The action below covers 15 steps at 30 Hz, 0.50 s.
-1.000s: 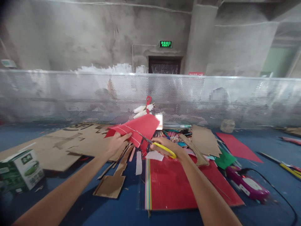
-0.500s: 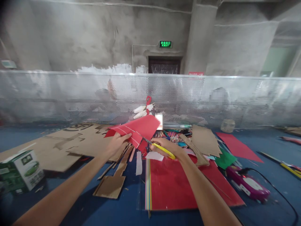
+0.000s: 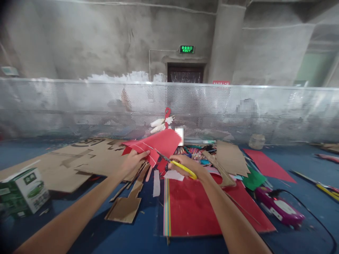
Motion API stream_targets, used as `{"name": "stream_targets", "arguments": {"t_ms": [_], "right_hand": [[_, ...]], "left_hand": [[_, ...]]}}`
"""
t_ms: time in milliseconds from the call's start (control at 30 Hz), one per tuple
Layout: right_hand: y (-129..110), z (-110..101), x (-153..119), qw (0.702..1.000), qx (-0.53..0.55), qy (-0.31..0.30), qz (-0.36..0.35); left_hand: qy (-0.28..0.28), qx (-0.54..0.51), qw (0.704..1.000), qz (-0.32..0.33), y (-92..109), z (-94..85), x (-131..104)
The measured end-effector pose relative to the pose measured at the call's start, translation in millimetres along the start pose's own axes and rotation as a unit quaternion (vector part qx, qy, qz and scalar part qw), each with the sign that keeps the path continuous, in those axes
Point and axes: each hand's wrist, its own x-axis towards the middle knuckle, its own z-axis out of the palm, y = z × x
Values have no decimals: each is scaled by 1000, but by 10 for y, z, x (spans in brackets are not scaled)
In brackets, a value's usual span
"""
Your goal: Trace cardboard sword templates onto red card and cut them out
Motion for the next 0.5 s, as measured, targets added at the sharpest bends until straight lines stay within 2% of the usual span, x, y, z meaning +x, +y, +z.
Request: {"name": "stream_targets", "arguments": {"t_ms": [233, 367, 500], "right_hand": [[29, -14, -28, 1000, 4, -6, -10], [31, -21, -40, 999, -1, -24, -33], [1, -7, -19, 999, 3, -19, -30]], "left_hand": [[-12, 10, 1000, -1, -33, -27, 29], [-24, -16, 999, -28, -14, 17, -5], [-20, -29, 999, -21, 27, 69, -58]]}}
